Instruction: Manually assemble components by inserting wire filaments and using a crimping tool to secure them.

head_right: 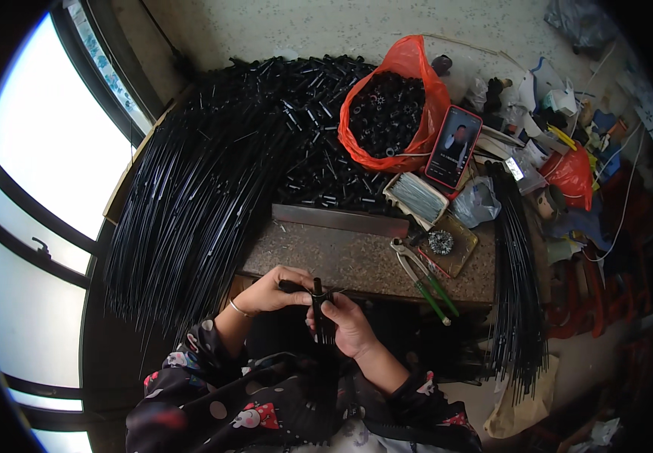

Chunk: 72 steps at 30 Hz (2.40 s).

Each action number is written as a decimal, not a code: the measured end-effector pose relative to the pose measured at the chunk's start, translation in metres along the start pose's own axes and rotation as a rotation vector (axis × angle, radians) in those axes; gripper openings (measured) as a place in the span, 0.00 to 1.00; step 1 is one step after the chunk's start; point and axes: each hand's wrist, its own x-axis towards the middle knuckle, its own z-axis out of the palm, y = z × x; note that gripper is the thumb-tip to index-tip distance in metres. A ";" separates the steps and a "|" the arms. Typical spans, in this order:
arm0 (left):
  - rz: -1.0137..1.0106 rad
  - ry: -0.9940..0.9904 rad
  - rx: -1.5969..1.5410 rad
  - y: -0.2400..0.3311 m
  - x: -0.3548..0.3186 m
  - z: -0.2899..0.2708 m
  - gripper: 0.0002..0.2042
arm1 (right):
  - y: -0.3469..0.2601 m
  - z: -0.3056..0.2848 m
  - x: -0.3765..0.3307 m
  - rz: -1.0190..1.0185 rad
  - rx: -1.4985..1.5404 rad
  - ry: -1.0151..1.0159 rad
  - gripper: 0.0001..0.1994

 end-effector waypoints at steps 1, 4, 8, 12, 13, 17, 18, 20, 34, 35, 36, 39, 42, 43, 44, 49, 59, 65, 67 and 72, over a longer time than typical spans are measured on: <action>0.046 0.034 0.167 0.004 0.004 -0.001 0.17 | 0.002 0.005 -0.002 -0.038 -0.013 0.027 0.11; 0.049 0.299 -0.318 0.015 0.018 0.002 0.30 | 0.012 0.012 0.001 -0.124 -0.105 0.042 0.08; -0.210 -0.132 -0.057 0.027 0.034 0.020 0.32 | 0.008 0.018 -0.006 -0.208 -0.113 0.164 0.06; -0.105 0.046 -0.285 0.030 0.027 0.012 0.20 | 0.009 0.016 -0.011 -0.202 -0.105 0.168 0.07; -0.151 0.059 -0.188 0.028 0.025 0.007 0.17 | 0.010 0.015 -0.012 -0.174 -0.107 0.165 0.09; -0.046 0.227 -0.406 0.048 0.021 0.006 0.13 | 0.008 0.012 -0.008 -0.153 -0.084 0.178 0.09; -0.048 0.218 -0.351 0.044 0.019 0.005 0.13 | 0.008 0.012 -0.008 -0.143 -0.077 0.153 0.09; -0.009 0.184 -0.035 0.042 0.018 0.000 0.12 | 0.008 0.012 -0.006 -0.127 -0.067 0.128 0.09; 0.002 0.377 0.158 0.023 0.012 0.017 0.15 | 0.007 0.001 0.003 -0.021 -0.029 0.034 0.12; 0.023 0.399 0.288 0.029 0.010 0.017 0.15 | 0.009 0.000 0.002 -0.009 -0.022 0.049 0.10; 0.025 0.396 0.292 0.037 0.010 0.016 0.15 | 0.009 -0.001 0.002 -0.013 -0.021 0.048 0.10; 0.117 0.254 0.642 0.054 0.010 0.011 0.14 | 0.012 0.000 -0.001 -0.019 -0.044 0.033 0.10; 0.007 0.202 0.319 0.055 0.008 0.014 0.14 | 0.008 0.003 -0.003 -0.047 -0.060 0.043 0.09; -0.038 0.245 0.057 0.051 0.008 0.019 0.14 | 0.009 0.001 -0.003 -0.053 -0.095 0.008 0.11; -0.085 0.285 -0.208 0.047 0.006 0.021 0.14 | 0.010 0.000 -0.004 -0.058 -0.128 -0.026 0.14; -0.066 0.375 0.194 0.036 0.001 0.022 0.12 | 0.005 0.002 -0.003 -0.039 -0.113 -0.019 0.16; 0.213 0.361 0.317 0.033 -0.014 0.043 0.21 | 0.006 0.000 -0.008 -0.180 -0.128 0.046 0.13; 0.161 0.345 0.222 0.024 -0.014 0.040 0.14 | 0.005 0.001 -0.007 -0.164 -0.117 0.049 0.14; 0.280 0.381 0.158 0.010 -0.013 0.044 0.11 | 0.006 0.000 -0.008 -0.143 -0.118 0.086 0.15; 0.033 0.241 -0.608 0.008 -0.016 0.045 0.11 | 0.005 -0.012 -0.010 -0.110 -0.059 -0.113 0.18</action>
